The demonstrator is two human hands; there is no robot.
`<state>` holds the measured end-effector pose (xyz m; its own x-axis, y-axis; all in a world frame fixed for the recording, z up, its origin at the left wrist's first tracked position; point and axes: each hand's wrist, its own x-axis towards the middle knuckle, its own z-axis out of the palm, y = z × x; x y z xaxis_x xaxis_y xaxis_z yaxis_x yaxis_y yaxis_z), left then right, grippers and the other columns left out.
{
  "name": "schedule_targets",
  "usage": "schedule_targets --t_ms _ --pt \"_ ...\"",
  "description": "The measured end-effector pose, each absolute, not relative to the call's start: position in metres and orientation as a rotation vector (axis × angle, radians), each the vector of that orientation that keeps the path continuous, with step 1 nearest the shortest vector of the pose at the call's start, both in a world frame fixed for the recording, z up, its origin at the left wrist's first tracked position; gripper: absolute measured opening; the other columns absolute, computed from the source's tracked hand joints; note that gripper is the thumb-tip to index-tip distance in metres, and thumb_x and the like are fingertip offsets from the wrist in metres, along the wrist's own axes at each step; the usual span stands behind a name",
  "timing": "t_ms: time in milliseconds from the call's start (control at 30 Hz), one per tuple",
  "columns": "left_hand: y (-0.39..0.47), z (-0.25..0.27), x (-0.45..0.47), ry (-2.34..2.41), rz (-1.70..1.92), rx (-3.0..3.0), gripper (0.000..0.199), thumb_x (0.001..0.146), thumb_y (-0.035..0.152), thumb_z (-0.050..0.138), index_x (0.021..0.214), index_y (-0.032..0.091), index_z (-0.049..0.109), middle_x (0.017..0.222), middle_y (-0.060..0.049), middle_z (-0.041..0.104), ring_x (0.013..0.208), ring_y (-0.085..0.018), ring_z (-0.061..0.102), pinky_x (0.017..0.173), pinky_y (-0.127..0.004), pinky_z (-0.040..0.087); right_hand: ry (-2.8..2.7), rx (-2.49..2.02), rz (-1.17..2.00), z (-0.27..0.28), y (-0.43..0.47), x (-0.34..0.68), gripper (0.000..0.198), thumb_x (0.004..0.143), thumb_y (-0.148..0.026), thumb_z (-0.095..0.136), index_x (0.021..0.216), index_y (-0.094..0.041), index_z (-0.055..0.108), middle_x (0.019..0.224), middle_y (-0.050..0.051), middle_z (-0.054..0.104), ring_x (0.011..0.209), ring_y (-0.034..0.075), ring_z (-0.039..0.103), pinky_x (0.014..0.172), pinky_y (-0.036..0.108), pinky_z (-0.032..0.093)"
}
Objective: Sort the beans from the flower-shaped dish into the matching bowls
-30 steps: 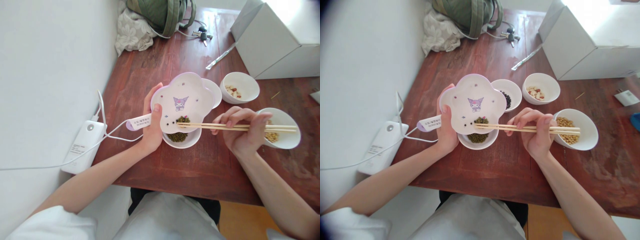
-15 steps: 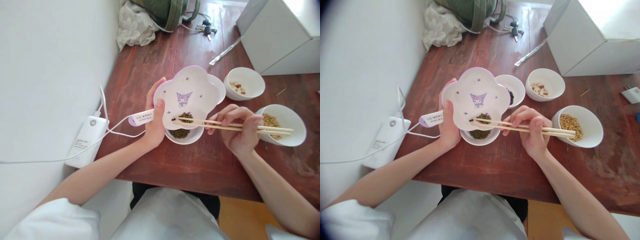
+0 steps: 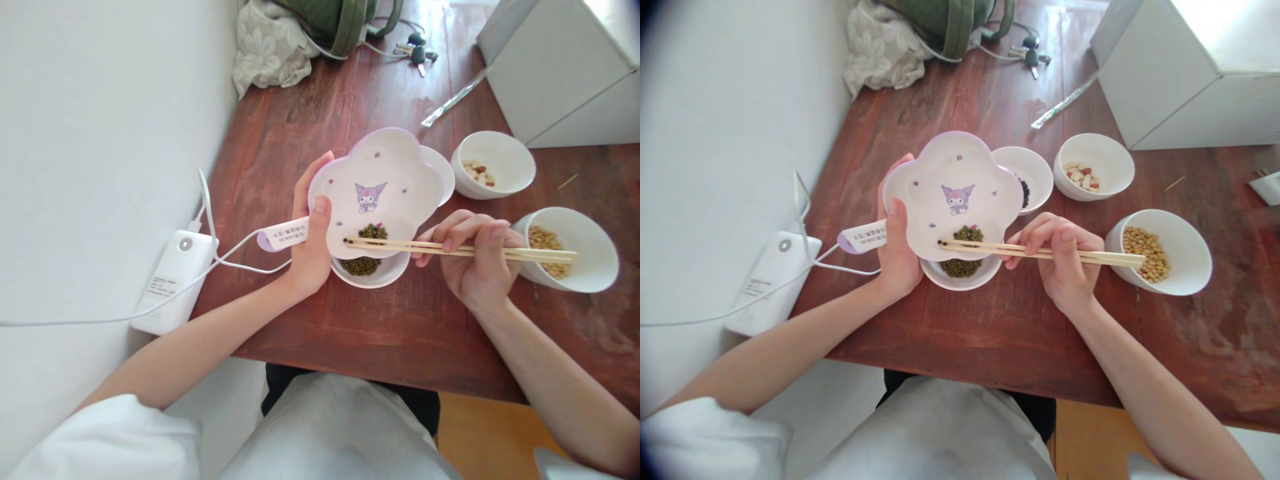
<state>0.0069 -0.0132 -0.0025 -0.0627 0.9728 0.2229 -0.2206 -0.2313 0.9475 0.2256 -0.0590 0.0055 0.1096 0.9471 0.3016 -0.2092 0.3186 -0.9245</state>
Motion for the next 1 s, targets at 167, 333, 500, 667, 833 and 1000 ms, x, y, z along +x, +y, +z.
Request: schedule_targets --t_ms 167,333,500,667,833,1000 --pt "-0.012 -0.004 0.008 0.943 1.524 1.172 0.043 0.108 0.066 0.057 0.140 0.040 0.070 0.157 0.000 0.070 0.154 -0.034 0.058 0.132 -0.052 0.048 -1.096 -0.873 1.010 0.009 -0.055 0.230 0.050 0.111 -0.051 0.059 0.075 -0.024 0.081 0.068 0.003 0.062 0.060 0.025 0.074 0.062 0.049 0.070" --pt "-0.012 -0.006 0.008 0.912 1.538 1.198 0.043 0.110 0.062 0.056 0.141 0.036 0.070 0.156 -0.002 0.070 0.153 -0.032 0.059 0.133 -0.045 0.046 -1.064 -0.916 1.030 0.017 -0.056 0.229 0.049 0.107 -0.060 0.060 0.074 -0.029 0.080 0.066 0.004 0.055 0.052 0.022 0.065 0.055 0.051 0.065" --pt "-0.012 -0.004 0.009 0.878 1.544 1.194 0.042 0.112 0.059 0.054 0.144 0.037 0.068 0.155 -0.002 0.071 0.149 -0.028 0.062 0.133 -0.043 0.045 -1.087 -0.890 1.084 0.019 -0.060 0.226 0.049 0.106 -0.064 0.057 0.080 -0.030 0.080 0.070 0.004 0.052 0.062 0.027 0.071 0.065 0.055 0.067" --pt "-0.014 -0.002 0.010 0.914 1.548 1.187 0.032 0.109 0.061 0.059 0.118 0.037 0.077 0.131 -0.004 0.080 0.145 -0.030 0.066 0.134 -0.049 0.045 -1.121 -0.854 1.120 0.013 -0.060 0.226 0.054 0.107 -0.069 0.056 0.083 -0.027 0.078 0.074 0.003 0.056 0.072 0.028 0.078 0.068 0.050 0.069" --pt "-0.015 0.002 0.010 0.923 1.537 1.191 0.027 0.109 0.060 0.059 0.111 0.039 0.077 0.129 -0.004 0.080 0.155 -0.028 0.057 0.136 -0.047 0.043 -1.113 -0.828 1.142 0.010 -0.060 0.224 0.051 0.109 -0.064 0.055 0.087 -0.027 0.080 0.075 0.004 0.056 0.073 0.030 0.077 0.063 0.050 0.068" --pt "-0.014 0.002 0.011 0.944 1.542 1.195 0.031 0.109 0.064 0.056 0.112 0.039 0.075 0.131 -0.003 0.080 0.155 -0.029 0.058 0.132 -0.047 0.048 -1.109 -0.836 1.175 0.009 -0.061 0.223 0.053 0.110 -0.064 0.052 0.086 -0.027 0.081 0.073 0.005 0.057 0.073 0.030 0.077 0.060 0.051 0.067"
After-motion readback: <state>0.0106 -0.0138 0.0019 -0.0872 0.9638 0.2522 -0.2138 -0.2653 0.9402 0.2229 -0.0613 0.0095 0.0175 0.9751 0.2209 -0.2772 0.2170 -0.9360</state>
